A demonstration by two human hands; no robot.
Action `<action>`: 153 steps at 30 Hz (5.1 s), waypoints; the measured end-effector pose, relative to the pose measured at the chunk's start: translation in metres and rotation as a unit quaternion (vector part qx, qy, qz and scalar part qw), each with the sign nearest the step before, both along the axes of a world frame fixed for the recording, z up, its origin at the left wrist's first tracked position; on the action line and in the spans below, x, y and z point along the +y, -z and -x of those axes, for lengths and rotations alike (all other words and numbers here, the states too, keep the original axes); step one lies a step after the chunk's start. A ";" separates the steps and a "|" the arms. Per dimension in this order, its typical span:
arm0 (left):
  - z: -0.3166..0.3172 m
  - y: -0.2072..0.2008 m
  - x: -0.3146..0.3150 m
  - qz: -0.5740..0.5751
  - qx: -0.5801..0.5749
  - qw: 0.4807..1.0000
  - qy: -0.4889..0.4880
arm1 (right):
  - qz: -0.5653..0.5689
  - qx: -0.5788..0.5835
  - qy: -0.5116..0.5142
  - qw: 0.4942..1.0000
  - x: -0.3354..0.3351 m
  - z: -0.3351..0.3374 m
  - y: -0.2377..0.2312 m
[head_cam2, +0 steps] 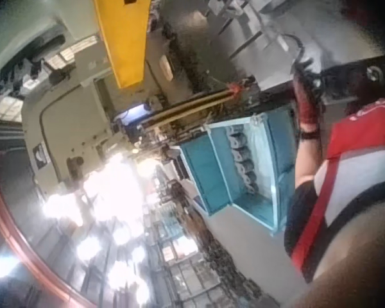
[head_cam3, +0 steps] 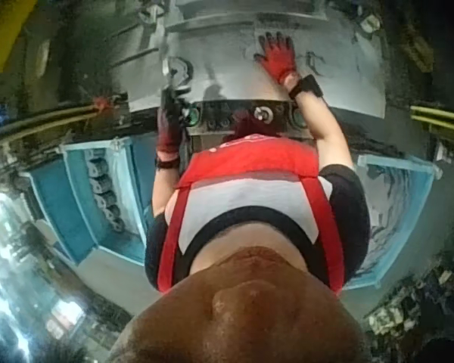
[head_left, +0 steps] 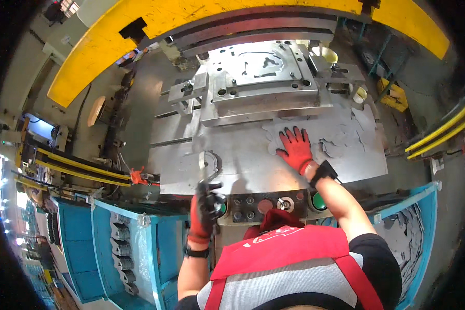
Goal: Operating a hydraulic press machine to stamp metal parts, then using pliers to remove and organize the stamped pieces.
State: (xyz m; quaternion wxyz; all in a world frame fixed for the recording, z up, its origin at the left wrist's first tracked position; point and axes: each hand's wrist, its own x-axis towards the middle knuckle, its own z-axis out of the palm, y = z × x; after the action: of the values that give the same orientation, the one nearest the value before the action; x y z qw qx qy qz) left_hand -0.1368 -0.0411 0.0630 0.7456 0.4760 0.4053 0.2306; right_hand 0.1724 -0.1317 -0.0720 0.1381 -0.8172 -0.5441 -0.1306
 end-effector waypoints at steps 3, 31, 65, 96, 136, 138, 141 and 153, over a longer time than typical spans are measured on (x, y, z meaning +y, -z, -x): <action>-0.062 -0.025 0.011 -0.027 -0.017 0.997 0.073 | -0.034 0.031 -0.007 0.999 -0.028 -0.002 -0.005; 0.015 -0.005 -0.006 -0.023 0.016 0.996 -0.082 | 0.023 0.055 0.012 0.998 -0.059 0.001 0.001; -0.006 0.088 -0.028 -0.310 0.078 0.943 0.091 | -0.028 0.329 0.254 0.909 -0.082 -0.019 -0.026; 0.022 0.028 -0.028 0.004 -0.026 0.996 -0.087 | -0.397 0.495 0.046 0.771 0.084 -0.184 -0.143; 0.081 0.228 0.017 -0.048 0.424 0.889 -0.165 | -0.209 0.587 0.383 0.682 -0.234 0.055 0.158; 0.076 0.218 0.015 -0.095 0.441 0.881 -0.140 | -0.165 0.525 0.433 0.714 -0.237 0.053 0.174; 0.093 0.247 0.022 -0.149 0.466 0.865 -0.112 | -0.167 0.507 0.424 0.732 -0.242 0.048 0.196; 0.133 0.314 0.031 -0.202 0.473 0.855 -0.063 | -0.112 0.467 0.447 0.754 -0.239 0.049 0.181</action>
State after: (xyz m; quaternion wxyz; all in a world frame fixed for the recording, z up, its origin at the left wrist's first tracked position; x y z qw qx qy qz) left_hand -0.2700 -0.0100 -0.2509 0.3352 0.6412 0.6829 0.1012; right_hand 0.1229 -0.3709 -0.2526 0.3914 -0.9054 0.0344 0.1609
